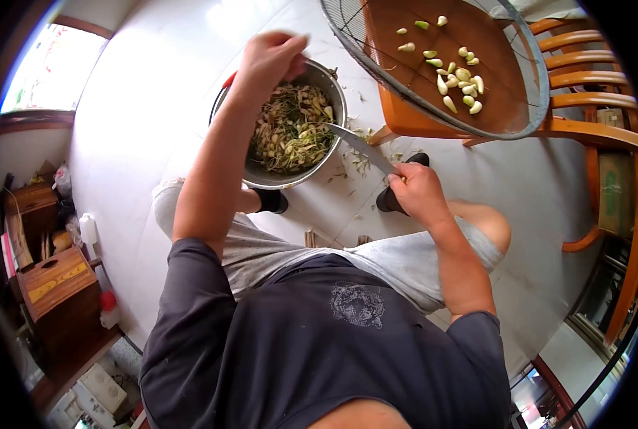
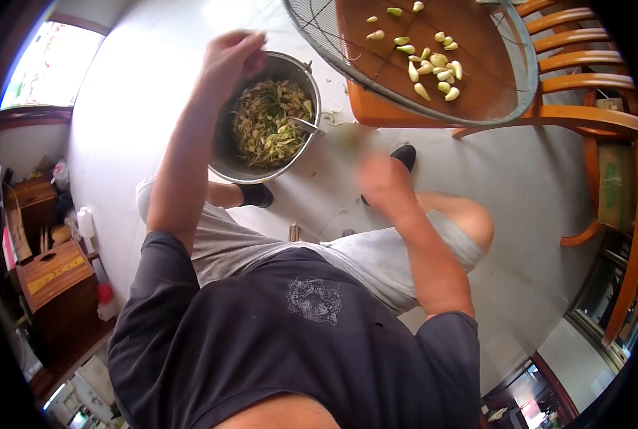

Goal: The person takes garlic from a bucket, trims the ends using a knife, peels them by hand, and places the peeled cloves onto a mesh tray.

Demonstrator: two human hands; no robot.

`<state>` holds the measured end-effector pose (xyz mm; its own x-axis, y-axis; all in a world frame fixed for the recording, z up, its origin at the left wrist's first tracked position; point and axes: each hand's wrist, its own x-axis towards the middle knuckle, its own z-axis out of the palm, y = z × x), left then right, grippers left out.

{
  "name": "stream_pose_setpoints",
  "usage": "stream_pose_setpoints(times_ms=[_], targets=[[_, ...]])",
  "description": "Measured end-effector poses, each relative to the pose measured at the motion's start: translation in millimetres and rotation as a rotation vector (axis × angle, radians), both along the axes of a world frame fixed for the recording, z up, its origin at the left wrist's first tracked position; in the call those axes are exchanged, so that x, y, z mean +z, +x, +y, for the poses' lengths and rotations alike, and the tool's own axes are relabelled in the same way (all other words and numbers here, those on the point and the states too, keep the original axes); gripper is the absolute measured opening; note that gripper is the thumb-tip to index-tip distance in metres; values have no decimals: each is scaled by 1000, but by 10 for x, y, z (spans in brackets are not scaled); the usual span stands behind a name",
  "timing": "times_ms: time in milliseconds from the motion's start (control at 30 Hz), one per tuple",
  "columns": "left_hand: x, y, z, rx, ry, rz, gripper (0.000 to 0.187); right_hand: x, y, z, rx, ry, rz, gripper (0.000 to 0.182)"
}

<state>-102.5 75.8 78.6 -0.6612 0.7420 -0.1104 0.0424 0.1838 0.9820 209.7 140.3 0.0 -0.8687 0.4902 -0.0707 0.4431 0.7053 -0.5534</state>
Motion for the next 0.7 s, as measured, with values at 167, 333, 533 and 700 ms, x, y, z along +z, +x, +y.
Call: stream_pose_setpoints(times_ms=[167,333,533,700], targets=[[-1505,-556,-745,-26,-597,-58,15,283,-132,-76,-173,-256,66,25],[-2412,-352,-1043,-7,-879,110,21,270,-214,-88,-161,-315,15,23],[-2632,-139,-1017,122,-933,409,23,188,-248,-98,-112,-261,21,22],[-2526,-62,-894,293,-979,292,22,247,-320,-51,-46,-228,29,23]])
